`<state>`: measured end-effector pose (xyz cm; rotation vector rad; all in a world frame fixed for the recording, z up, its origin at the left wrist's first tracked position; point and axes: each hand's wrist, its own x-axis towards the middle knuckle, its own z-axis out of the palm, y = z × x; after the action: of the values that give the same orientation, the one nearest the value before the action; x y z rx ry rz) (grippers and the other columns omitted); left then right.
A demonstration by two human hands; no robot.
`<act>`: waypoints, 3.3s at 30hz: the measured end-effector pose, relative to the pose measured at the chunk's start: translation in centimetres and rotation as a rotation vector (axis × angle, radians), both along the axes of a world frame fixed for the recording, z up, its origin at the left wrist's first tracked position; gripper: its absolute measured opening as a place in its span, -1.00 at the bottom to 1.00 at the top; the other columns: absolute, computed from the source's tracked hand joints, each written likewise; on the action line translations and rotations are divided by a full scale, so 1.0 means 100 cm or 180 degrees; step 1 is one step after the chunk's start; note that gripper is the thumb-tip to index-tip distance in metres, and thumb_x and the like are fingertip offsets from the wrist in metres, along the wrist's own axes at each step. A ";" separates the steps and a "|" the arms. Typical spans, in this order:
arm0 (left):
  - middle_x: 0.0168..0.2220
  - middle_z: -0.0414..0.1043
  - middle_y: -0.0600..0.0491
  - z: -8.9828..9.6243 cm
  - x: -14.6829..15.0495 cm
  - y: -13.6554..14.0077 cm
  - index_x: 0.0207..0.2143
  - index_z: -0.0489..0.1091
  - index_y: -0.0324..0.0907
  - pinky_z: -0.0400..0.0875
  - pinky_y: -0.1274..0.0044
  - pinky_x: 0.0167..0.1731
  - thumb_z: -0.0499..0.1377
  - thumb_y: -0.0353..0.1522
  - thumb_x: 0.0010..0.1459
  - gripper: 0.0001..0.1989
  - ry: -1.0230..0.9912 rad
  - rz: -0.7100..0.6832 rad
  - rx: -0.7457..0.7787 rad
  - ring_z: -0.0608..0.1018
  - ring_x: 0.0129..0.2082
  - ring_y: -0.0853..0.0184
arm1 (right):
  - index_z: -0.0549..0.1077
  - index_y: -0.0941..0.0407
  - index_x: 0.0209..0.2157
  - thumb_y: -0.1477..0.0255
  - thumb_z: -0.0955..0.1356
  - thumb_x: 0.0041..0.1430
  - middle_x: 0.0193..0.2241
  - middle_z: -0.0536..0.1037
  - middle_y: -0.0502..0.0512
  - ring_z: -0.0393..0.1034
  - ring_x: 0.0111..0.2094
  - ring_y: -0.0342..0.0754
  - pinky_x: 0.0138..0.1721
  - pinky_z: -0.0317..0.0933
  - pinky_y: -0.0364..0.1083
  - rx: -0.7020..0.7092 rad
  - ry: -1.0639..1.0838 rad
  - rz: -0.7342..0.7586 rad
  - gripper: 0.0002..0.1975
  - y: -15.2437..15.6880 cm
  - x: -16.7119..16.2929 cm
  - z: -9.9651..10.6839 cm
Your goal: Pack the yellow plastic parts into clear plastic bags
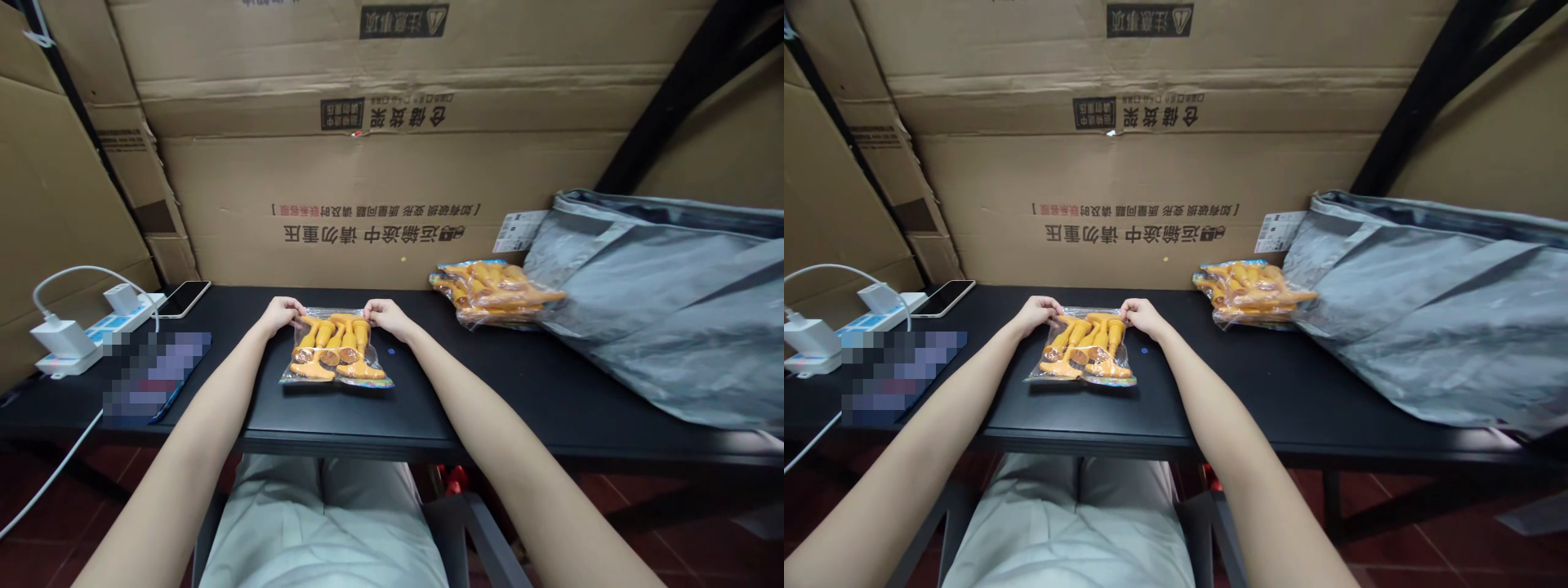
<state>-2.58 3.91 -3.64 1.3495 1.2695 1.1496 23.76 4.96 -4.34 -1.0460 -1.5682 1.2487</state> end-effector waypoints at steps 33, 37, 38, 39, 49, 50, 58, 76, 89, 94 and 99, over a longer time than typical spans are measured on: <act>-0.65 0.35 0.14 0.001 0.014 -0.005 -0.50 0.29 -0.29 0.44 0.61 -0.58 0.34 -0.47 -0.10 -0.76 0.0041 -0.0106 -0.0063 0.50 -0.65 0.44 | 0.32 0.15 -0.61 0.25 0.54 -0.34 -0.71 0.35 -0.11 0.23 -0.65 -0.25 -0.59 0.14 -0.23 0.0325 -0.0746 0.0128 -0.60 -0.005 0.005 0.007; -0.61 0.36 0.15 0.003 0.014 -0.007 -0.48 0.32 -0.30 0.48 0.61 -0.52 0.33 -0.50 -0.09 -0.80 -0.0159 -0.0219 -0.0062 0.51 -0.60 0.48 | 0.33 0.14 -0.49 0.38 0.55 -0.32 -0.67 0.36 -0.14 0.27 -0.62 -0.24 -0.57 0.21 -0.23 0.0177 -0.0542 0.0205 -0.62 -0.004 0.008 0.007; -0.60 0.36 0.15 0.004 0.014 -0.008 -0.47 0.33 -0.30 0.49 0.61 -0.52 0.34 -0.50 -0.09 -0.80 -0.0217 -0.0250 -0.0057 0.51 -0.59 0.48 | 0.34 0.13 -0.45 0.41 0.54 -0.31 -0.65 0.37 -0.13 0.28 -0.61 -0.23 -0.56 0.22 -0.23 0.0137 -0.0493 0.0240 -0.63 -0.005 0.008 0.008; -0.59 0.36 0.15 0.004 0.014 -0.008 -0.47 0.33 -0.31 0.49 0.61 -0.51 0.34 -0.50 -0.10 -0.79 -0.0265 -0.0272 -0.0049 0.51 -0.58 0.48 | 0.36 0.13 -0.41 0.44 0.53 -0.28 -0.63 0.38 -0.13 0.29 -0.59 -0.23 -0.55 0.23 -0.23 0.0097 -0.0460 0.0278 -0.63 -0.005 0.009 0.008; -0.55 0.37 0.14 0.005 0.019 -0.009 -0.42 0.37 -0.31 0.50 0.60 -0.49 0.32 -0.48 -0.07 -0.83 -0.0408 -0.0282 0.0197 0.50 -0.56 0.49 | 0.49 0.17 -0.32 0.49 0.49 -0.20 -0.46 0.50 0.01 0.37 -0.42 -0.19 -0.43 0.27 -0.22 -0.0366 -0.0425 0.0826 -0.70 -0.015 0.025 0.023; -0.54 0.37 0.14 0.005 0.020 -0.009 -0.42 0.37 -0.31 0.50 0.60 -0.49 0.32 -0.48 -0.07 -0.83 -0.0404 -0.0293 0.0212 0.50 -0.57 0.49 | 0.49 0.17 -0.31 0.48 0.49 -0.19 -0.44 0.51 0.02 0.37 -0.42 -0.18 -0.42 0.27 -0.21 -0.0409 -0.0395 0.0807 -0.70 -0.015 0.026 0.025; -0.51 0.38 0.13 0.005 0.033 -0.013 -0.40 0.39 -0.30 0.49 0.59 -0.49 0.32 -0.45 -0.06 -0.83 -0.0308 -0.0415 0.0240 0.48 -0.59 0.51 | 0.45 0.15 -0.42 0.28 0.46 -0.06 -0.44 0.53 0.08 0.39 -0.41 -0.14 -0.34 0.28 -0.14 0.0719 -0.0145 -0.0372 -0.76 -0.012 0.007 0.030; -0.51 0.40 0.14 0.005 0.051 -0.018 -0.40 0.41 -0.28 0.42 0.65 -0.56 0.26 -0.50 -0.03 -0.90 -0.0594 -0.0312 0.0424 0.44 -0.60 0.53 | 0.49 0.20 -0.38 0.13 0.49 -0.20 -0.46 0.54 0.02 0.38 -0.48 -0.17 -0.41 0.27 -0.19 -0.0154 -0.0824 0.0788 -0.55 -0.028 -0.016 0.019; -0.41 0.39 0.10 0.012 0.042 -0.020 -0.04 0.29 -0.22 0.48 0.55 -0.47 0.25 -0.45 0.04 -0.59 -0.0607 -0.0186 0.0196 0.51 -0.55 0.47 | 0.40 0.18 -0.48 0.16 0.52 -0.23 -0.52 0.54 0.04 0.41 -0.55 -0.17 -0.51 0.32 -0.21 -0.0818 -0.0280 0.0791 -0.58 -0.028 -0.014 0.017; -0.38 0.43 0.05 0.016 0.028 -0.014 -0.09 0.28 -0.24 0.45 0.56 -0.54 0.18 -0.42 0.10 -0.70 -0.0444 0.0292 -0.0019 0.50 -0.59 0.46 | 0.44 0.19 -0.46 0.21 0.54 -0.23 -0.48 0.58 0.10 0.47 -0.51 -0.11 -0.47 0.38 -0.17 -0.1059 -0.0127 0.0845 -0.61 -0.030 -0.014 0.020; -0.47 0.38 0.10 0.016 0.011 -0.010 -0.21 0.28 -0.26 0.39 0.60 -0.59 0.06 -0.52 0.13 -0.85 -0.0372 0.0905 -0.0112 0.45 -0.67 0.50 | 0.49 0.22 -0.40 0.33 0.51 -0.12 -0.46 0.59 0.15 0.49 -0.50 -0.08 -0.42 0.41 -0.14 -0.1232 -0.0002 0.0731 -0.72 -0.032 -0.013 0.022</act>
<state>-1.46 2.90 -2.07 1.0826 1.4197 1.3727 22.43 1.81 -2.12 -1.1231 -1.5125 1.7603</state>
